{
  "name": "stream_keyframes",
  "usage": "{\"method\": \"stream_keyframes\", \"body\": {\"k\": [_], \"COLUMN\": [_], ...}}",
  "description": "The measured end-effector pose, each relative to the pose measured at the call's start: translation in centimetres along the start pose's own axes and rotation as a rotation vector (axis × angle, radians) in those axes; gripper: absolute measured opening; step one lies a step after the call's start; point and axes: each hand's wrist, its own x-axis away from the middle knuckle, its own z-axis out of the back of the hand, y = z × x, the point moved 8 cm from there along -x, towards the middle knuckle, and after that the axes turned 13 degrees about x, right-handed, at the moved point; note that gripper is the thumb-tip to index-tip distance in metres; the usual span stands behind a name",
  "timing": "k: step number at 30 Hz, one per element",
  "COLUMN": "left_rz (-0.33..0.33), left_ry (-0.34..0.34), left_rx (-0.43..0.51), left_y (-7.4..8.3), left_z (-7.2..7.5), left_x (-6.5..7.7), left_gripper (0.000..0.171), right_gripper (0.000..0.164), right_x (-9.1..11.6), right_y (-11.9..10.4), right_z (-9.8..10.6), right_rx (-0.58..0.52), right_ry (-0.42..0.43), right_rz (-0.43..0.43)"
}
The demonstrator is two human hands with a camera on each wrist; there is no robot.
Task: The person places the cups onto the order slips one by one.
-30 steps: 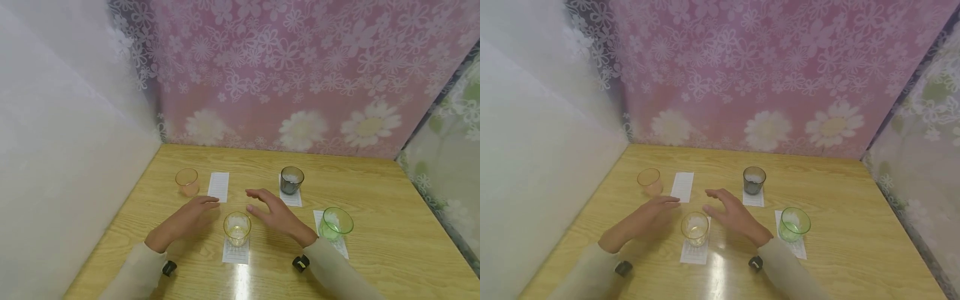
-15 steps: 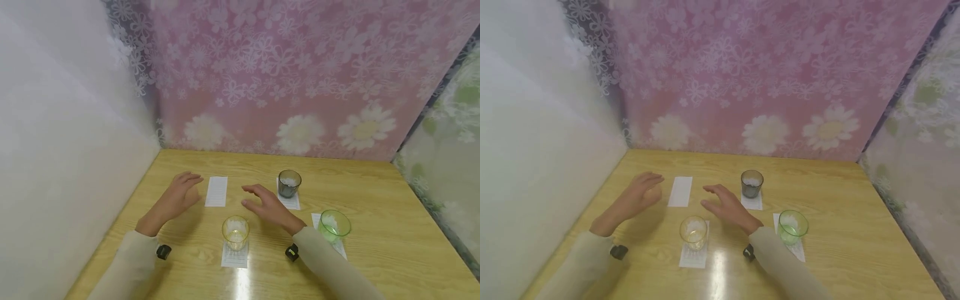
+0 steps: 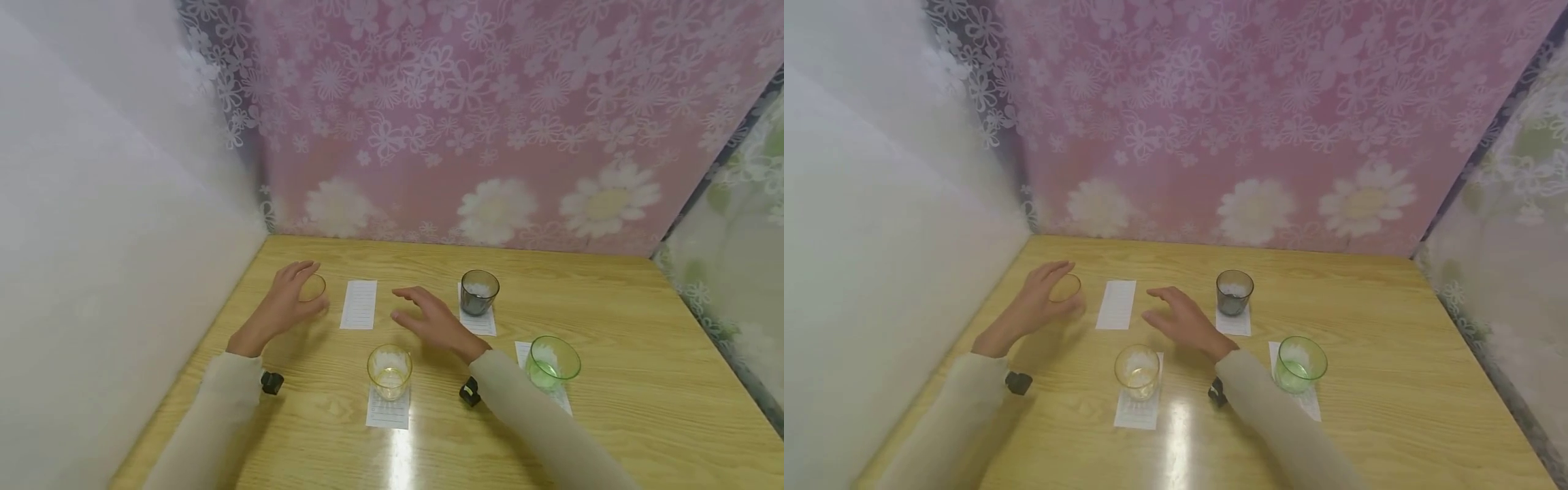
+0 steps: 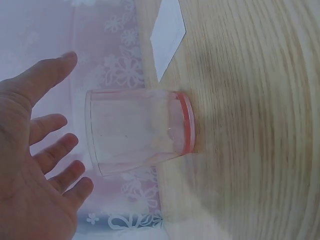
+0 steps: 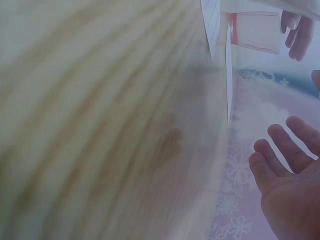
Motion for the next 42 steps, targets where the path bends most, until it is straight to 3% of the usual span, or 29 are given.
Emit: {"method": "stream_keyframes", "body": {"k": [14,21,36,42], "left_rz": [0.114,0.179,0.199,0.241], "left_ry": [-0.028,-0.034,-0.023,-0.027], "left_rx": [0.039,0.025,-0.011,-0.004], "left_y": [-2.2,-2.7,-3.6,-4.2], "left_z": [0.0,0.2,0.7,0.5], "left_x": [-0.1,-0.1,0.1,0.2], "left_gripper": [0.092,0.092,0.091,0.093], "right_gripper": [0.073,0.07,0.078,0.084], "right_x": [-2.9,-4.1,-6.0,-6.5], "right_y": [0.7,1.0,1.2,1.1], "right_z": [-1.7,-1.7,-2.3,-2.9], "right_rx": [0.053,0.133,0.267,0.301], "right_ry": [-0.072,-0.071,-0.162,-0.185], "right_rz": [0.008,0.065,0.078,0.077]}}
